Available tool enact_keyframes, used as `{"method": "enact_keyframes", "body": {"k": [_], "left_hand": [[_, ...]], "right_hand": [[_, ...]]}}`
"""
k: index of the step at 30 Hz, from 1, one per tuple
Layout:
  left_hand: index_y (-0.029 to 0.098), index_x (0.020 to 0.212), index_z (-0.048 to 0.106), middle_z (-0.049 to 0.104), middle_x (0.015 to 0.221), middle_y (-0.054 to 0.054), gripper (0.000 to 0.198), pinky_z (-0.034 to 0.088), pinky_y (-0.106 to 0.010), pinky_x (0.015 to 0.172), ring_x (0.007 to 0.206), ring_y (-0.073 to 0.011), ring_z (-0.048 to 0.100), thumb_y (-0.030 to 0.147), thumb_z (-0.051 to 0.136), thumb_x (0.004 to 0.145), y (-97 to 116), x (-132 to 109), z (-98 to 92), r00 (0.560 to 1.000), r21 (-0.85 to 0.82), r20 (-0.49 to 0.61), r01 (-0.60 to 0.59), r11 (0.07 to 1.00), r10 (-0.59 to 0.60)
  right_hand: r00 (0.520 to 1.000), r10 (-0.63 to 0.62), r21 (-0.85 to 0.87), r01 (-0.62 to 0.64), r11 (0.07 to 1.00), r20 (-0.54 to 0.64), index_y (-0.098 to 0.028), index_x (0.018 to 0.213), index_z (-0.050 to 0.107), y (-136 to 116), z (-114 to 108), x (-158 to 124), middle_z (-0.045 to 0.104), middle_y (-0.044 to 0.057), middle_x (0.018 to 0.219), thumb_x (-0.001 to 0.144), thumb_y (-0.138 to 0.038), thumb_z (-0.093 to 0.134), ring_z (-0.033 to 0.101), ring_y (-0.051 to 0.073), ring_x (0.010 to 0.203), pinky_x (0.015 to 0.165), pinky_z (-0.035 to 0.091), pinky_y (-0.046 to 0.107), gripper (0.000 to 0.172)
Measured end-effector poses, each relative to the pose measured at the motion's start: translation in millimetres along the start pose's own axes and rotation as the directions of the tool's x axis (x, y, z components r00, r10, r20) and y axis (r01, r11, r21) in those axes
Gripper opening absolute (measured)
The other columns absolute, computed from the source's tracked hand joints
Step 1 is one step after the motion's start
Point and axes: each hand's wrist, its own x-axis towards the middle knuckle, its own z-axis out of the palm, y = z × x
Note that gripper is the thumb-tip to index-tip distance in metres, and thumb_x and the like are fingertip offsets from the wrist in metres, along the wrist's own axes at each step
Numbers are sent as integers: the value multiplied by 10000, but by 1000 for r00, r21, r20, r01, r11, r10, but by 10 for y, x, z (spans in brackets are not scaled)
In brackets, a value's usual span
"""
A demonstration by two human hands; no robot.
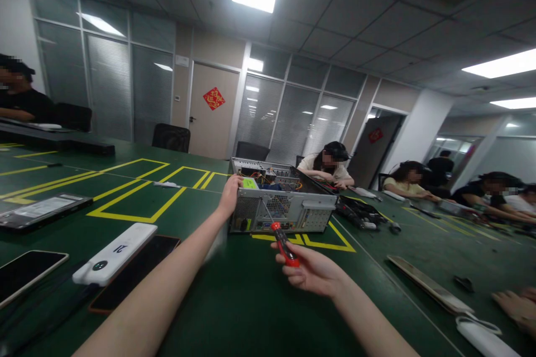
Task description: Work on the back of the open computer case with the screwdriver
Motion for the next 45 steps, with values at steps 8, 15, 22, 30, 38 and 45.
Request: {"method": "enact_keyframes", "body": {"k": [8, 15, 22, 30, 38, 45], "left_hand": [[220, 697, 507, 677, 1014, -51, 376, 351, -396, 1152, 1136, -198, 574, 314, 256, 961, 23, 15, -15, 999, 22, 10, -43, 999, 42], [225, 704, 490, 670, 1052, -42, 349, 336, -366, 1162, 1190, -187, 540, 281, 251, 953, 29, 9, -25, 1000, 28, 23, -16, 999, 15], [227, 688, 492, 679, 1009, -39, 353, 346, -374, 1159, 1130, -187, 573, 286, 261, 949, 36, 11, -26, 999, 8, 13, -41, 999, 41], [227, 695, 490, 670, 991, -47, 339, 356, -384, 1154, 1098, -190, 588, 276, 262, 941, 88, 7, -28, 998, -4, 12, -62, 998, 62], [227, 695, 499, 672, 974, -45, 359, 359, -383, 1153, 1090, -186, 589, 290, 257, 953, 37, 24, -7, 997, 2, 3, -75, 997, 75], [226, 703, 506, 669, 998, -47, 369, 359, -383, 1153, 1121, -187, 577, 288, 245, 956, 9, 17, 0, 998, 13, 6, -69, 998, 69]], "right_hand": [[988, 11, -138, 10, 990, 152, -175, 1230, 472, 27, -58, 27, 672, 122, 1121, 758, -97, 712, 696, 166, 908, 750, 487, 228, 535], [991, -24, -138, 42, 989, 131, -122, 1237, 522, 63, -158, 91, 686, 66, 988, 784, -180, 761, 697, 122, 844, 784, 521, 224, 515], [995, -23, -89, 31, 996, 97, -135, 986, 563, 83, -144, 98, 659, 65, 951, 760, -266, 791, 570, 41, 593, 477, 396, 125, 347], [990, -8, -39, 13, 999, 138, -152, 1238, 527, 60, -52, 38, 639, 55, 895, 783, -220, 751, 466, 40, 565, 482, 301, 146, 512], [972, -51, -165, 91, 982, 231, -157, 1256, 505, 27, -108, 53, 663, 115, 1150, 724, -129, 789, 694, 152, 918, 769, 502, 208, 604], [980, -180, -116, 189, 975, 83, -165, 1095, 586, 80, -120, 85, 665, 9, 856, 694, -286, 851, 651, 91, 729, 650, 508, 190, 495]]}}
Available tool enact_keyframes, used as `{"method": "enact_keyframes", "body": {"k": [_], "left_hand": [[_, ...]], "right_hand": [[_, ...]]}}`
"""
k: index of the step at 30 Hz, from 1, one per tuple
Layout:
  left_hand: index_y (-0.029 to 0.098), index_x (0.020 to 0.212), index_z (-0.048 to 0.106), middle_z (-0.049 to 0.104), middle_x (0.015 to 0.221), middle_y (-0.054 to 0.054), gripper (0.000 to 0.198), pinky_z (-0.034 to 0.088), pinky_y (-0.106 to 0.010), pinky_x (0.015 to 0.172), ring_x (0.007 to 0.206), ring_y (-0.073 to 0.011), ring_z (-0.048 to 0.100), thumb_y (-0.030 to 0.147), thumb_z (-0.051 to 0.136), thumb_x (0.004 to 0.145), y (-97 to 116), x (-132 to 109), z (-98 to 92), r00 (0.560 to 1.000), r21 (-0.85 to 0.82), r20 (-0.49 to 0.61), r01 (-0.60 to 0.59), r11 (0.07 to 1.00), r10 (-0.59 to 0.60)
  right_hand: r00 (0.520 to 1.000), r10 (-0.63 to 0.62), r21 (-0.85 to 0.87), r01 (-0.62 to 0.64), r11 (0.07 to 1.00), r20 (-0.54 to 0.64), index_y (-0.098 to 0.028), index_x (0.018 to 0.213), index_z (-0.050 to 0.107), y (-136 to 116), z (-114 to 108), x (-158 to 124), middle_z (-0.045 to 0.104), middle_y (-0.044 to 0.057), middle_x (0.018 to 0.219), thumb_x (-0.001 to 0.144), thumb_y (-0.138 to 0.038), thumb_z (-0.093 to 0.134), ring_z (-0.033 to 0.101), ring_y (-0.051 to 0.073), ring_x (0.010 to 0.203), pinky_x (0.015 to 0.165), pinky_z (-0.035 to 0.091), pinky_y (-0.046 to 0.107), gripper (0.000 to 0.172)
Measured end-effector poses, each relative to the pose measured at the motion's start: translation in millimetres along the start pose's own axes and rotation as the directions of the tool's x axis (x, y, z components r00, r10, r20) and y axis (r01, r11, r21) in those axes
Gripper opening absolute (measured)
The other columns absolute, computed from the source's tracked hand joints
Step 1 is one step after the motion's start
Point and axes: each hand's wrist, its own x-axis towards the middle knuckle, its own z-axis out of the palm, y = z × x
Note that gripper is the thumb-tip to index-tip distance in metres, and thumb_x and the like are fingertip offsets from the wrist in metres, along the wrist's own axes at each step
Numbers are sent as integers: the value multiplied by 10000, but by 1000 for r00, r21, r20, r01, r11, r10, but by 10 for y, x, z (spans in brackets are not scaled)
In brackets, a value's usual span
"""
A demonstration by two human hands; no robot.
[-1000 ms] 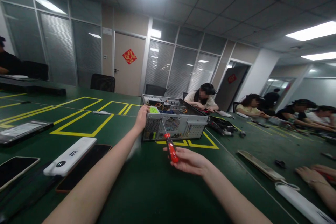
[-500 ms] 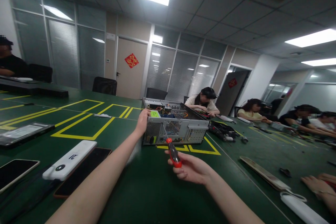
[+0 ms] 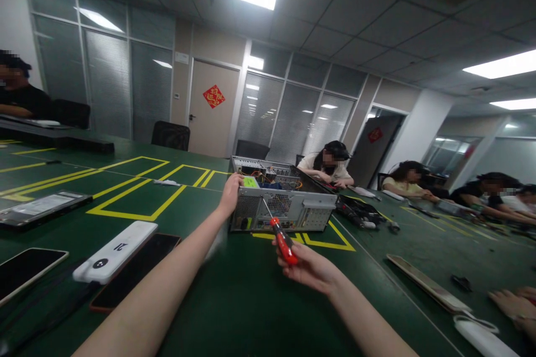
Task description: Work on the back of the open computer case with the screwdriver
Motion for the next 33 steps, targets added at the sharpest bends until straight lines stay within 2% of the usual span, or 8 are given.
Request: {"method": "enact_keyframes", "body": {"k": [3, 8, 12, 16, 20, 24, 29, 33], "left_hand": [[227, 700, 503, 668, 1001, -45, 366, 365, -380, 1146, 1136, -189, 570, 284, 246, 954, 13, -2, -14, 1000, 9, 15, 5, 1000, -5], [226, 695, 490, 658, 1014, -51, 361, 350, -385, 1155, 1147, -191, 558, 289, 241, 949, 8, 7, -16, 1000, 13, 15, 17, 1000, -17], [227, 701, 490, 662, 1010, -54, 369, 346, -396, 1155, 1149, -197, 558, 299, 229, 951, 16, 6, -17, 1000, 8, 22, 21, 1000, -22], [229, 698, 491, 667, 1010, -53, 364, 348, -401, 1156, 1152, -200, 561, 304, 242, 952, 24, 0, -19, 999, 5, 21, 26, 1000, -26], [226, 704, 503, 669, 1035, -50, 363, 354, -389, 1153, 1192, -196, 548, 304, 255, 956, 19, -5, -19, 999, 6, 13, 43, 999, -43], [223, 699, 508, 674, 1005, -48, 372, 353, -390, 1153, 1135, -190, 574, 295, 249, 957, 15, 1, -24, 1000, 20, 16, 24, 1000, -25], [221, 692, 498, 669, 990, -50, 375, 346, -382, 1152, 1103, -185, 580, 306, 247, 956, 15, 14, -23, 1000, 12, 15, 1, 1000, -2], [223, 689, 497, 667, 1016, -55, 377, 357, -386, 1145, 1142, -193, 568, 314, 247, 956, 20, 7, -20, 1000, 6, 10, 18, 1000, -18]], "right_hand": [[997, 7, -13, -8, 1000, -74, -182, 1022, 570, 12, -6, 5, 673, 35, 941, 716, -296, 833, 601, 64, 656, 553, 464, 163, 420], [999, 45, -23, -45, 999, 2, -186, 1033, 557, -20, -10, -13, 617, -9, 835, 795, -258, 755, 274, -9, 447, 391, 159, 123, 318], [994, 74, 21, -76, 997, 79, -211, 1176, 539, -53, 10, -40, 637, 23, 906, 787, -274, 746, 398, 30, 522, 454, 236, 157, 445], [986, 97, -19, -95, 995, 136, -228, 1254, 492, -32, 43, -30, 645, 96, 1142, 704, -96, 732, 614, 114, 763, 587, 382, 197, 614], [984, 107, -78, -96, 992, 145, -235, 1325, 436, -5, 30, -7, 612, 130, 1255, 702, -82, 760, 668, 151, 887, 674, 437, 210, 718], [987, 71, -49, -65, 997, 141, -226, 1314, 471, 0, -18, 2, 653, 92, 1125, 714, -157, 811, 608, 81, 729, 608, 409, 190, 693], [990, 42, 23, -46, 999, 133, -130, 1024, 626, 6, -35, -1, 578, -9, 758, 736, -289, 821, 425, 31, 572, 523, 327, 165, 383], [994, 85, -62, -80, 995, 76, -168, 977, 592, -9, -17, -14, 608, 12, 868, 765, -312, 790, 337, -4, 494, 432, 202, 129, 324]]}}
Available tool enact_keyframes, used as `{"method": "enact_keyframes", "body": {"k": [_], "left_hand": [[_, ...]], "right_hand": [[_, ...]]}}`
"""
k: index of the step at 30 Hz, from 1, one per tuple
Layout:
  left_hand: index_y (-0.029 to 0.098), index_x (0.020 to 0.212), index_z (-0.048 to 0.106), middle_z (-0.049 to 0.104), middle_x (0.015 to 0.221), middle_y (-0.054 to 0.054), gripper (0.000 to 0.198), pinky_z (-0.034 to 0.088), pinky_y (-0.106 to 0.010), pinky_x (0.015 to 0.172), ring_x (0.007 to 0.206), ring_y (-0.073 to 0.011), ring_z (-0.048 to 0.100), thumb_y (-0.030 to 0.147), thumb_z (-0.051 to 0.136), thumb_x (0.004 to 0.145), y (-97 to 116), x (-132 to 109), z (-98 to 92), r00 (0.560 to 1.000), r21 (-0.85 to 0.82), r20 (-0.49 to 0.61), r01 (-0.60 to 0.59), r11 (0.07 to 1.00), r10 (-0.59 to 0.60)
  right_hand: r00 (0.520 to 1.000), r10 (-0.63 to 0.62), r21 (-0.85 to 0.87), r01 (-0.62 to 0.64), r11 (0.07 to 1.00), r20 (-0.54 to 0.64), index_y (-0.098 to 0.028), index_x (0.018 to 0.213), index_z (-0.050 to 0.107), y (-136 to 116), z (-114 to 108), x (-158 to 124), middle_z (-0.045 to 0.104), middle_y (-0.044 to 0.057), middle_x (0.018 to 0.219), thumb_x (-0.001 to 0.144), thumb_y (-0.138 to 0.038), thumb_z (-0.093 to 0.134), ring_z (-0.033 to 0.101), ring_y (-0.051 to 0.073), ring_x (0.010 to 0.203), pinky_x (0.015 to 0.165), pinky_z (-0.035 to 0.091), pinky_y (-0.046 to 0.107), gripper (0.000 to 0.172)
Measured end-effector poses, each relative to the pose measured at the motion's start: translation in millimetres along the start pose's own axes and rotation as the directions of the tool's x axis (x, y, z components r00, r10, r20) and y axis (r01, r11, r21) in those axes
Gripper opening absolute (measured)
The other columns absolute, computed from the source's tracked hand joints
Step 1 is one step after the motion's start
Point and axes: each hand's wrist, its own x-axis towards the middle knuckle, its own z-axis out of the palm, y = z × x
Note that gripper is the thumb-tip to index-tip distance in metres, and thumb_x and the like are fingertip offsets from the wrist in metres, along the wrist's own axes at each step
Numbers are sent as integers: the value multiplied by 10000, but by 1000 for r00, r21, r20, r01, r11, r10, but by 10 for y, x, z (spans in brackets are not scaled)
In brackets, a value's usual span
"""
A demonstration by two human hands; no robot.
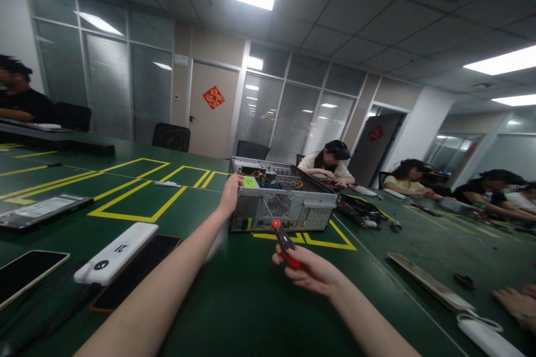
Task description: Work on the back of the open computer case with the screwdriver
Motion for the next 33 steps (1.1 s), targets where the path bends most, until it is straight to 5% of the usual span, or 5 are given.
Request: {"method": "enact_keyframes", "body": {"k": [9, 16, 21, 28, 33], "left_hand": [[229, 699, 496, 673, 1017, -51, 355, 347, -387, 1150, 1180, -198, 551, 312, 260, 950, 25, -18, -7, 1000, -4, 7, 25, 1000, -25], [222, 697, 498, 659, 1064, -71, 350, 357, -406, 1142, 1208, -211, 535, 313, 266, 942, -19, -16, 35, 999, -45, -18, 31, 998, -32], [225, 682, 497, 663, 1024, -62, 370, 356, -395, 1144, 1174, -202, 549, 320, 258, 948, -48, -2, 50, 999, -44, -31, 18, 999, -20], [226, 693, 499, 666, 1052, -55, 380, 342, -383, 1151, 1202, -196, 541, 341, 251, 957, -69, -6, 44, 999, -27, -10, 35, 999, -35], [225, 704, 503, 663, 1076, -60, 367, 357, -382, 1138, 1225, -200, 529, 335, 260, 956, -61, -12, 34, 999, -34, -25, 39, 999, -40]], "right_hand": [[999, 42, -17, -41, 999, 35, -193, 1130, 583, -32, 21, -1, 521, -27, 793, 800, -302, 744, 226, -10, 453, 427, 89, 155, 383], [994, 78, 13, -80, 997, 80, -185, 1236, 553, -66, 30, -31, 628, 68, 1034, 676, -79, 722, 445, 31, 570, 504, 277, 176, 594], [997, 25, -28, -23, 999, 78, -160, 1273, 516, -25, -7, -10, 644, 138, 1163, 763, -100, 714, 603, 79, 737, 646, 422, 199, 551], [997, -77, 19, 78, 997, -27, -120, 1069, 639, -12, 16, -12, 597, 26, 830, 729, -334, 821, 405, 43, 589, 524, 302, 187, 442], [998, -44, 13, 45, 999, -34, -157, 951, 586, 7, -4, -8, 592, 9, 822, 764, -400, 777, 272, 12, 488, 414, 155, 149, 361]]}}
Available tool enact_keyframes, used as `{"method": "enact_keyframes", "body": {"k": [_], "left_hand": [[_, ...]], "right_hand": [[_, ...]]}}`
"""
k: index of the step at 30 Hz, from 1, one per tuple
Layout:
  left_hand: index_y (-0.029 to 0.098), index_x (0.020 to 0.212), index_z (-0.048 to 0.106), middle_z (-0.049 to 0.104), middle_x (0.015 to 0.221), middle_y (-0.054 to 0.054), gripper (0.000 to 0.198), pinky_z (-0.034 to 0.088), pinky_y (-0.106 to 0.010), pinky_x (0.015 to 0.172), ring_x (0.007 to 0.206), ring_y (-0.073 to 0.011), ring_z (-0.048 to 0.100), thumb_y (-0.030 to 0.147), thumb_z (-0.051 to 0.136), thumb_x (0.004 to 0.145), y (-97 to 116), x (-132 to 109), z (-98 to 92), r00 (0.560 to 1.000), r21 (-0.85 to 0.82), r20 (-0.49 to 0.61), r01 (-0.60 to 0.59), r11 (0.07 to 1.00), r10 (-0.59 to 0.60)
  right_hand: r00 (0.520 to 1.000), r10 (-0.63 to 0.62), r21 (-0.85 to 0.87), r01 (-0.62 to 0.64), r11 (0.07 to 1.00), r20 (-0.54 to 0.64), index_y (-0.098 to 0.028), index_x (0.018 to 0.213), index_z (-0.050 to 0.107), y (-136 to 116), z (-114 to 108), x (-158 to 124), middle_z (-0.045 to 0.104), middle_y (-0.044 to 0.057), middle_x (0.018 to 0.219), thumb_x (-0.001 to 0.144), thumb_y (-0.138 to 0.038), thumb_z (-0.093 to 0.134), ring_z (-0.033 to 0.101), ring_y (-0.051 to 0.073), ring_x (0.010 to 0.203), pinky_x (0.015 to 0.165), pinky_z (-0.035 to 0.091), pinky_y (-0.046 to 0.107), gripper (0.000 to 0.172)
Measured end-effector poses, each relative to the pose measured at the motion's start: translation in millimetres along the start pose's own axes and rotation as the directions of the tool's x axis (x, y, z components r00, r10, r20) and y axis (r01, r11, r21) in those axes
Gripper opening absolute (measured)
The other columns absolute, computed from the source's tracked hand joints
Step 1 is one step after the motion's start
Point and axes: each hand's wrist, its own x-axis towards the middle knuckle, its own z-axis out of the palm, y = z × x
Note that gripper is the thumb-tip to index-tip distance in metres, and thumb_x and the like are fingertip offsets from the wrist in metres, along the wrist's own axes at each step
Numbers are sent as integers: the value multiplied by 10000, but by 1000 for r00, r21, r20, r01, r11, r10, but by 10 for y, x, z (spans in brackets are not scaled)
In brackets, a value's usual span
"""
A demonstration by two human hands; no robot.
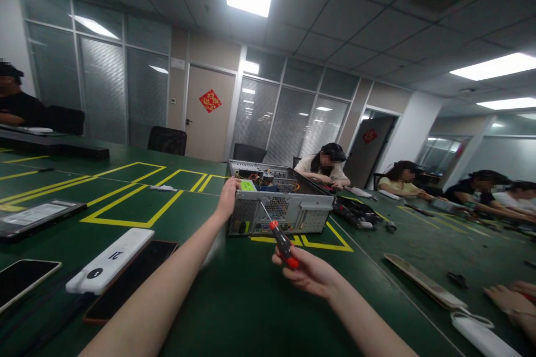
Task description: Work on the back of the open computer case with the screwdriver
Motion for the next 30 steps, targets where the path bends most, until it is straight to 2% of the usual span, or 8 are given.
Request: {"method": "enact_keyframes", "body": {"k": [3, 8, 13, 16, 20, 24, 30], "left_hand": [[226, 709, 507, 666, 1071, -59, 352, 359, -397, 1137, 1227, -208, 530, 320, 269, 951, 18, -6, -11, 1000, 1, 8, 1, 1000, -1], [226, 709, 506, 666, 1069, -56, 344, 356, -399, 1144, 1237, -210, 526, 305, 271, 947, 56, -10, -28, 1000, 4, 25, 4, 1000, -4], [225, 707, 495, 661, 1073, -59, 340, 347, -397, 1148, 1229, -209, 527, 296, 260, 942, 60, -6, -34, 999, 0, 34, -3, 1000, 3], [224, 711, 490, 663, 1064, -55, 341, 341, -393, 1152, 1219, -199, 528, 293, 251, 944, 38, 3, -29, 999, 12, 35, -1, 1000, 1], [223, 711, 496, 665, 1055, -52, 348, 335, -387, 1157, 1182, -190, 548, 291, 251, 948, 2, 13, -19, 1000, 15, 25, -17, 1000, 17], [224, 714, 506, 666, 1058, -55, 345, 343, -384, 1151, 1194, -196, 543, 296, 264, 949, -5, 6, -22, 1000, 7, 8, -28, 1000, 28], [222, 713, 511, 670, 1081, -53, 353, 350, -377, 1143, 1217, -196, 534, 291, 262, 954, 15, -2, -24, 1000, 20, 11, -10, 1000, 10]], "right_hand": [[999, 30, -16, -29, 999, 44, -174, 952, 547, 0, 5, 2, 556, -37, 735, 802, -410, 740, 188, -9, 422, 382, 82, 133, 340], [997, 22, -30, -20, 999, 77, -176, 950, 529, -16, 30, 1, 516, -64, 672, 792, -434, 749, 203, -10, 409, 389, 108, 129, 374], [999, 26, -36, -25, 999, 36, -165, 958, 564, -14, 46, 6, 591, -5, 809, 779, -388, 772, 305, -3, 469, 404, 149, 129, 353], [995, 96, -19, -96, 995, -20, -152, 1004, 590, -8, 70, 21, 606, 30, 900, 749, -299, 801, 392, 7, 528, 415, 186, 120, 362], [982, 184, 23, -183, 983, -46, -163, 1116, 572, -14, 103, 29, 602, 25, 870, 735, -231, 796, 489, 38, 576, 430, 249, 113, 447], [982, 180, 30, -179, 983, -55, -188, 1211, 517, -20, 105, 21, 614, 26, 864, 760, -219, 771, 540, 58, 594, 447, 297, 113, 518], [980, 186, 49, -183, 982, -68, -158, 1087, 514, 15, 61, 53, 641, 38, 859, 735, -222, 798, 592, 70, 585, 427, 320, 104, 457]]}}
